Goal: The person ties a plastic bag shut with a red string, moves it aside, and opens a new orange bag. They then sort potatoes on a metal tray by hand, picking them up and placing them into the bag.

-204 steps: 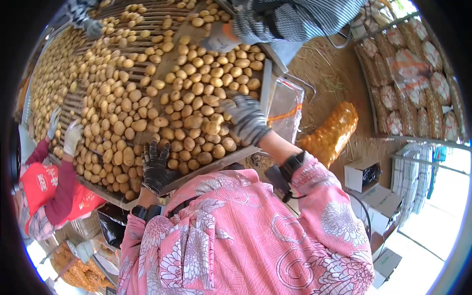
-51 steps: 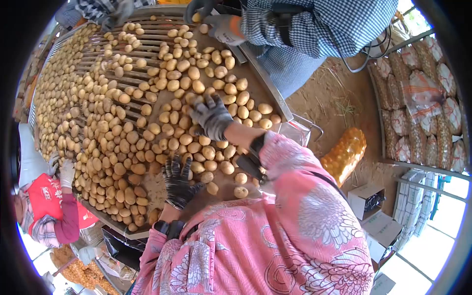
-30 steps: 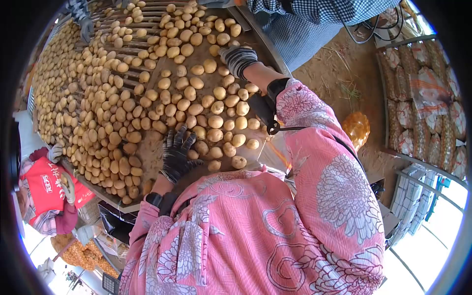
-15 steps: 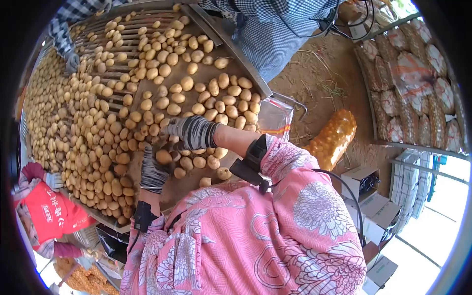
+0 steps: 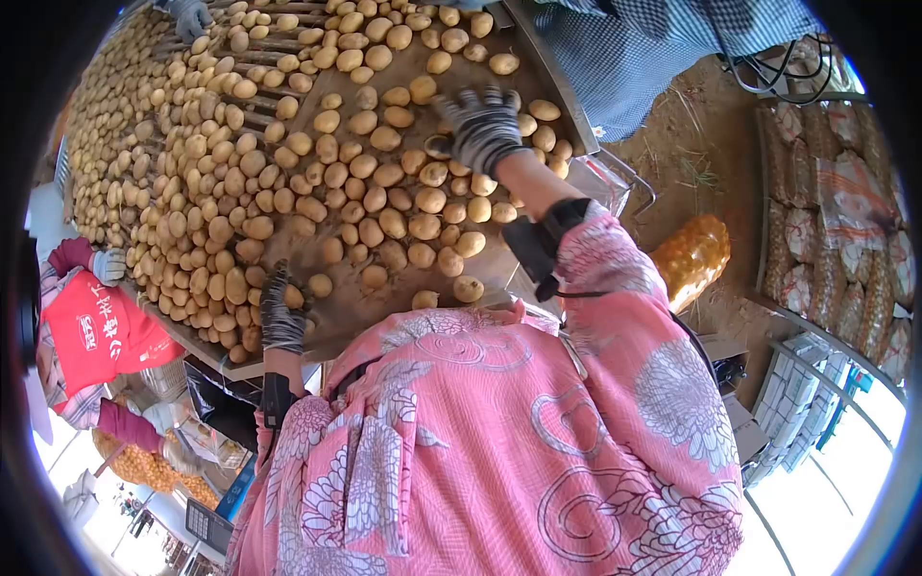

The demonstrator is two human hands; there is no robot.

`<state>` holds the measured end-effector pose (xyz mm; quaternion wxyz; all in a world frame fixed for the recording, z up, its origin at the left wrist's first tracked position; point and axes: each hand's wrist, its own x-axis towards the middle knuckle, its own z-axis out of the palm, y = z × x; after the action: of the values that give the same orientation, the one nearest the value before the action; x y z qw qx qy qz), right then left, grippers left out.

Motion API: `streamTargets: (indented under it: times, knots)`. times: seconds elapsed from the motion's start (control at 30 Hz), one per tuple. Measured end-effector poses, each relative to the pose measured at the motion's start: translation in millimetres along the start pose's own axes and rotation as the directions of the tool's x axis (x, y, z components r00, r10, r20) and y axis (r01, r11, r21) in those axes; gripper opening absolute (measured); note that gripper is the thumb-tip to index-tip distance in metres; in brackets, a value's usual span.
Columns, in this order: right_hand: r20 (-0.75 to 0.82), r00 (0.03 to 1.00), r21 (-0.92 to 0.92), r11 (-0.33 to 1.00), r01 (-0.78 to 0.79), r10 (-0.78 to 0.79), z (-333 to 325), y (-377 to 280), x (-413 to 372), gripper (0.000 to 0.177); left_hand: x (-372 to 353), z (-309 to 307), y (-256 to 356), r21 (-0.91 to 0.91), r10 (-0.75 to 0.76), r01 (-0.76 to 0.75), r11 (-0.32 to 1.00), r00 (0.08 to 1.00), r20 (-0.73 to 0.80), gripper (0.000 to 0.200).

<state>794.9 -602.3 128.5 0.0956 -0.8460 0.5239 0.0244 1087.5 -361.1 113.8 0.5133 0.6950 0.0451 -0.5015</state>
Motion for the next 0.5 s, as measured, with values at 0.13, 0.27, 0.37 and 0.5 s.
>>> streamTargets:
  times: [0.13,0.27,0.37,0.5]
  knots:
    - [0.027,0.970,-0.125,0.962,0.243,-0.242,13.6,-34.6,-8.1,0.064,-0.9,0.4,-13.1,-0.035,-0.110,0.113,0.993,0.990,0.090,0.022]
    - [0.027,0.863,-0.065,0.861,0.505,-0.504,23.4,-20.9,-47.1,0.052,6.8,28.1,-44.5,0.157,-0.069,0.026,0.987,0.958,0.278,0.020]
    - [-0.049,0.836,-0.022,0.837,0.546,-0.546,20.9,4.1,-68.6,0.051,-13.1,49.0,-30.9,0.219,-0.103,0.026,0.975,0.932,0.347,0.019]
    - [-0.064,0.890,0.000,0.892,0.452,-0.451,18.8,26.0,-80.7,0.046,-5.4,43.6,-26.8,0.470,0.034,-0.296,0.831,0.871,0.489,0.017]
